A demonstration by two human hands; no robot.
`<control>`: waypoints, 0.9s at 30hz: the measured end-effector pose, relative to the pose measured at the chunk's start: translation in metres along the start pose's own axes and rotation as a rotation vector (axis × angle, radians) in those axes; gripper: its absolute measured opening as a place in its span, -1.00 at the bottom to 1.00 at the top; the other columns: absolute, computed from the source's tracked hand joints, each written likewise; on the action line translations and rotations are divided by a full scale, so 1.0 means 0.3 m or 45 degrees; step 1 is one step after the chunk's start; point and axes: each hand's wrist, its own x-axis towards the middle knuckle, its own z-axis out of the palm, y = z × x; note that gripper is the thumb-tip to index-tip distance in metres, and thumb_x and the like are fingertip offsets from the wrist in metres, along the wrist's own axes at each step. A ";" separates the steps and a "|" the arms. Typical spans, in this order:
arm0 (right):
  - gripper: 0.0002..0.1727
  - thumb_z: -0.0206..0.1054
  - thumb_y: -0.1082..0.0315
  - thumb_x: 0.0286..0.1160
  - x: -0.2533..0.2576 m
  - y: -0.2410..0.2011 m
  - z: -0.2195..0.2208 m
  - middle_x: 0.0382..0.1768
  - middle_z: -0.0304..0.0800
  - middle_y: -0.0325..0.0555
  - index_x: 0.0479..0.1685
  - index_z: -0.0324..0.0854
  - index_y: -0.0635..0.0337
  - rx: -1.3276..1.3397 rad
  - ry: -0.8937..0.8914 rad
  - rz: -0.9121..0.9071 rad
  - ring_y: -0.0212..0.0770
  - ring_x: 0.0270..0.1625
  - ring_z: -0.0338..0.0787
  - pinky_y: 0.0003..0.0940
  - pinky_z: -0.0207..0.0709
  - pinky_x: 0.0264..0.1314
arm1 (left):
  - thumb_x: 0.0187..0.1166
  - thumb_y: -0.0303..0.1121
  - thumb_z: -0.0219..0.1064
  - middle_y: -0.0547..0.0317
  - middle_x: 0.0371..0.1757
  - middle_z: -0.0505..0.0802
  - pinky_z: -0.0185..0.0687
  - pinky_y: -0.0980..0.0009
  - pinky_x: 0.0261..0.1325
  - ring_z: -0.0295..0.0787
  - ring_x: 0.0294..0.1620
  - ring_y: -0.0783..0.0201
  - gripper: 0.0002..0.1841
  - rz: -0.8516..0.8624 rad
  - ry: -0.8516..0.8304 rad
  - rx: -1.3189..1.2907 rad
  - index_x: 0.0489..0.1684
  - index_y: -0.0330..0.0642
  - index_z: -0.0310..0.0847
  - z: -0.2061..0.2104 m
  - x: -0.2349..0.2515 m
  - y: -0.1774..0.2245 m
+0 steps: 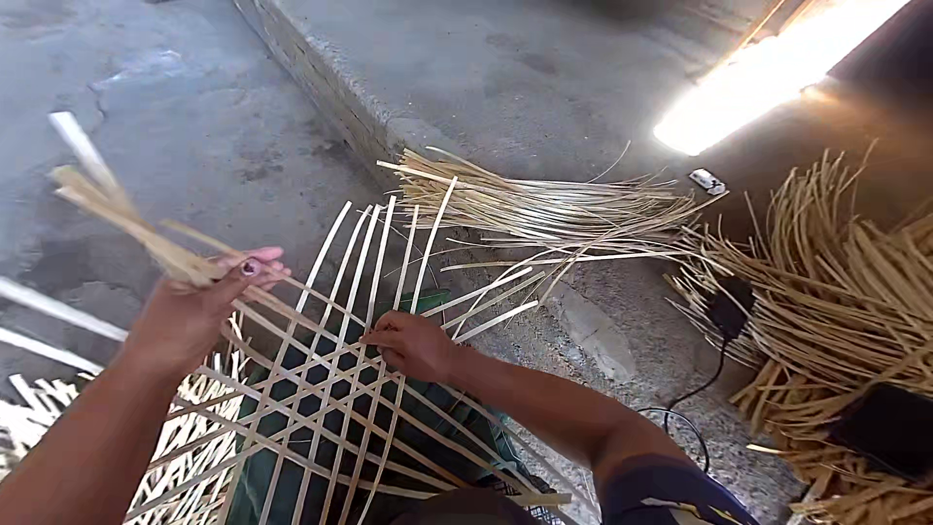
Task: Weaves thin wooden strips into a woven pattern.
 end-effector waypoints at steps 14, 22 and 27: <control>-0.53 0.17 0.03 0.75 -0.488 0.600 -0.897 -0.07 0.89 0.12 0.25 0.68 0.26 -0.068 1.088 1.489 0.03 -0.12 0.91 0.12 0.75 0.06 | 0.75 -0.28 0.23 0.06 0.19 0.91 0.75 0.24 0.37 0.87 0.22 0.11 -0.74 0.179 -0.117 -0.147 0.16 -0.22 0.71 -0.059 -0.124 -0.067; 0.21 0.31 -0.28 0.57 -0.473 0.679 -0.683 0.17 0.70 0.40 0.90 -0.46 0.20 0.254 1.187 1.713 0.13 -0.20 0.88 0.09 0.79 -0.08 | 0.77 -0.32 0.19 0.05 0.17 0.91 0.75 0.28 0.37 0.88 0.21 0.12 -0.77 0.103 -0.090 -0.149 0.16 -0.25 0.65 -0.045 -0.122 -0.052; 0.11 0.43 0.30 0.47 -0.340 0.765 -0.698 0.45 0.53 0.50 0.87 -0.38 0.32 -0.029 1.157 1.809 0.36 0.42 0.69 0.27 0.58 0.42 | 0.77 -0.32 0.21 0.13 0.21 0.91 0.73 0.25 0.41 0.87 0.26 0.14 -0.78 0.118 -0.086 -0.178 0.19 -0.13 0.69 -0.045 -0.149 -0.022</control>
